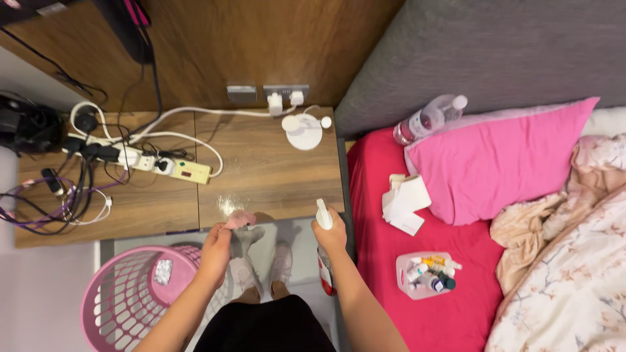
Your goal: Cleaning a nightstand with spray and a cloth, then organizing miscellaneous items like medications, cables, and tools.
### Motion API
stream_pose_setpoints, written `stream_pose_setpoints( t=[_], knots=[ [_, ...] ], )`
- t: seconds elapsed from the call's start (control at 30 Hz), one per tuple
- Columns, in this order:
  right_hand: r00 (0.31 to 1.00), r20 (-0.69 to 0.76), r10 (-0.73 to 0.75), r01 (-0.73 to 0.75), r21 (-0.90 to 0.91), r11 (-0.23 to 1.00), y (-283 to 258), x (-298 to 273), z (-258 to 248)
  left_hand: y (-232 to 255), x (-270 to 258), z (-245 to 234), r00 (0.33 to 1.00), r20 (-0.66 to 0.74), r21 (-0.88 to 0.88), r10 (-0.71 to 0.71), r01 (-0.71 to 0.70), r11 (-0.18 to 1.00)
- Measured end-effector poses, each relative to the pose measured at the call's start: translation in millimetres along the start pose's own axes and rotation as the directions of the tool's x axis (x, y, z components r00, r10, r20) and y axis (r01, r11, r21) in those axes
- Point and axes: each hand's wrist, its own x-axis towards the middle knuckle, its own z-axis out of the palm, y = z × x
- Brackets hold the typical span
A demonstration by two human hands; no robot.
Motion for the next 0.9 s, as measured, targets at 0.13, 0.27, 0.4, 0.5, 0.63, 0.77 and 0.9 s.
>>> stream_pose_setpoints(
  t=[0.13,0.27,0.4,0.5,0.63,0.77,0.9],
  knots=[
    [0.989,-0.114,-0.099,0.106,0.063,0.992,-5,31,5,42,4,9,1.0,-0.025,0.1,-0.003,0.006,0.995],
    [0.993,-0.095,-0.075,0.087,0.127,0.988,-26,48,-2,57,-1,17,1.0,0.014,-0.128,0.021,-0.019,0.992],
    [0.998,-0.047,-0.048,0.058,0.224,0.973,-58,47,-11,14,6,-6,0.998,-0.063,-0.31,0.009,-0.028,0.95],
    [0.97,0.054,-0.236,0.233,0.056,0.971,-41,65,32,-5,-8,-37,0.983,-0.177,-0.285,-0.051,-0.002,0.959],
    [0.914,0.263,-0.308,0.371,-0.235,0.898,-20,52,116,-13,-28,-70,0.95,-0.281,-0.369,-0.137,0.025,0.929],
    [0.609,0.446,-0.656,0.676,0.142,0.723,-44,-6,168,-32,-38,-105,0.904,-0.387,-0.405,-0.182,0.01,0.914],
    [0.261,0.47,-0.843,0.662,0.549,0.511,-96,-43,215,-21,-53,-134,0.882,-0.451,-0.354,-0.137,-0.036,0.934]
  ],
)
